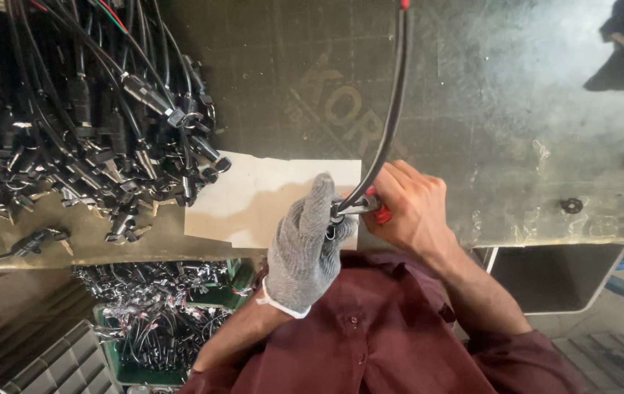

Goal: The person holds a black cable with connectors and uses pliers to strip insulation from its wire ends, working over a paper sheet on the workbench. They gather finished cables into a pile, pick up the next cable, and repeat the stripping on multiple cables.

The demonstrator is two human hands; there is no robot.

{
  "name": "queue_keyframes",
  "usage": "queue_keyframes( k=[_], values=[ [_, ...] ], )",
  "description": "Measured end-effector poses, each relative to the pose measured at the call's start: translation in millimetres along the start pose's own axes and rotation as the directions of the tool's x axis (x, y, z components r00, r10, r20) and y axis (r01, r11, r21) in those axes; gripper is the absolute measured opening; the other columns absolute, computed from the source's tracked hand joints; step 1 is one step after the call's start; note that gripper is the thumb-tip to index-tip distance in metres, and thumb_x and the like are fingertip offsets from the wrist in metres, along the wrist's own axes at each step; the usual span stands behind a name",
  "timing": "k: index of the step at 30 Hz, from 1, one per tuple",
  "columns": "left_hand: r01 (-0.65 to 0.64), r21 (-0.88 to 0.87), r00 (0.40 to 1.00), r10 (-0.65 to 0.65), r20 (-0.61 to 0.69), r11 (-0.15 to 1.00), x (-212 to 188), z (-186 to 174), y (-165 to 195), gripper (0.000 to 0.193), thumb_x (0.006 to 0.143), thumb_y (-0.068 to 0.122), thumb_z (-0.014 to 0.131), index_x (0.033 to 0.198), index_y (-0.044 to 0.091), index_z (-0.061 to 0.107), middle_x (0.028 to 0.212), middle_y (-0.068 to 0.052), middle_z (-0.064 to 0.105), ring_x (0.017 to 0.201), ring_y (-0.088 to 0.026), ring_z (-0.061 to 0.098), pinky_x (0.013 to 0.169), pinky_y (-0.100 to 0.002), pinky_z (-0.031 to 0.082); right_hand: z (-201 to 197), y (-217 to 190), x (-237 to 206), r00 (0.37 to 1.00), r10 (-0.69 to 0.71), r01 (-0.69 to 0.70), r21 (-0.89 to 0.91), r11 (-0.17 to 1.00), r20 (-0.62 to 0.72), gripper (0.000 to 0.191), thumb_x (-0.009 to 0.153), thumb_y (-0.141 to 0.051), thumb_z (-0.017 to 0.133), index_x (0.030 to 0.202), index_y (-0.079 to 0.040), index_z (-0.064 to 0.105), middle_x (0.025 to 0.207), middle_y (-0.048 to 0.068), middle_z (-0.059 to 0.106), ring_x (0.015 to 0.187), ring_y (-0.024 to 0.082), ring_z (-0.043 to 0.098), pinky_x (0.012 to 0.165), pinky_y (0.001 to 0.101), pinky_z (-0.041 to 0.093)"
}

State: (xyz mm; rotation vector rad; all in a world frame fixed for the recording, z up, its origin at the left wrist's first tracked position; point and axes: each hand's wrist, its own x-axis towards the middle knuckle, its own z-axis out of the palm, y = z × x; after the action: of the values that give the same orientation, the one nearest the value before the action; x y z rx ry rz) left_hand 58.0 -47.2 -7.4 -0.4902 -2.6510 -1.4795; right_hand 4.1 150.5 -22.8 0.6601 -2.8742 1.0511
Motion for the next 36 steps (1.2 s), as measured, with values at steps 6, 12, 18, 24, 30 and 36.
queue_keyframes(
  k=[6,12,18,24,30,36],
  values=[
    [0.025,0.423,0.999,-0.011,-0.035,0.906,-1.4,6.1,1.5,0.074,0.094,0.009,0.074,0.156,0.005,0.036,0.124,-0.019,0.066,0.095,-0.038,0.064,0.079,-0.05,0.052,1.9,-11.0,-9.8,0.985,0.164,-0.156,-0.136,0.978,0.047,0.04,0.073,-0.033,0.087,0.086,-0.009,0.058,0.075,0.007,0.062,0.072,0.028,0.064,0.056,0.0422,0.047],
    [-0.055,0.473,0.996,0.082,-0.036,0.879,5.8,2.1,-3.0,0.077,0.093,0.014,0.076,0.156,0.005,0.035,0.13,-0.019,0.063,0.099,-0.036,0.064,0.081,-0.048,0.051,5.9,-18.4,-11.4,0.992,0.122,-0.121,0.016,0.993,-0.046,0.041,0.074,-0.03,0.087,0.089,-0.006,0.057,0.077,0.009,0.062,0.07,0.029,0.062,0.055,0.0416,0.047],
    [0.118,0.034,0.986,-0.121,0.117,0.993,8.1,-16.1,8.2,0.075,0.1,0.014,0.072,0.162,0.003,0.032,0.114,-0.013,0.066,0.096,-0.031,0.066,0.084,-0.042,0.053,17.4,-18.0,-10.8,0.981,0.178,-0.181,-0.031,0.983,-0.071,0.028,0.071,-0.015,0.081,0.081,-0.008,0.056,0.074,0.007,0.06,0.07,0.029,0.062,0.057,0.0419,0.046],
    [0.473,-0.638,0.847,-0.112,0.521,0.608,15.2,-41.8,6.7,0.064,0.106,0.014,0.066,0.163,0.006,0.039,0.098,-0.004,0.065,0.086,-0.014,0.063,0.087,-0.029,0.056,32.0,17.4,0.5,0.982,-0.185,0.188,0.233,0.954,-0.032,0.027,0.071,-0.014,0.08,0.083,-0.008,0.057,0.085,0.006,0.063,0.084,0.028,0.065,0.076,0.0483,0.048],
    [0.475,-0.564,0.857,-0.211,0.469,0.675,13.4,-35.9,6.0,0.06,0.104,0.011,0.064,0.16,0.005,0.042,0.096,-0.004,0.066,0.086,-0.013,0.064,0.087,-0.029,0.057,43.2,34.2,-4.7,0.984,-0.116,0.045,0.437,0.899,0.138,0.035,0.066,-0.016,0.078,0.093,-0.003,0.06,0.089,0.012,0.06,0.085,0.034,0.062,0.072,0.0415,0.05],
    [0.173,0.229,0.98,-0.191,0.058,0.958,22.6,-46.5,-6.2,0.05,0.098,0.008,0.068,0.146,0.007,0.053,0.119,-0.018,0.071,0.102,-0.032,0.069,0.088,-0.04,0.055,45.3,33.4,5.6,0.992,0.068,-0.062,-0.064,0.996,0.102,0.056,0.075,-0.045,0.091,0.102,-0.005,0.062,0.098,0.012,0.062,0.097,0.035,0.059,0.086,0.0451,0.048]
  ],
)
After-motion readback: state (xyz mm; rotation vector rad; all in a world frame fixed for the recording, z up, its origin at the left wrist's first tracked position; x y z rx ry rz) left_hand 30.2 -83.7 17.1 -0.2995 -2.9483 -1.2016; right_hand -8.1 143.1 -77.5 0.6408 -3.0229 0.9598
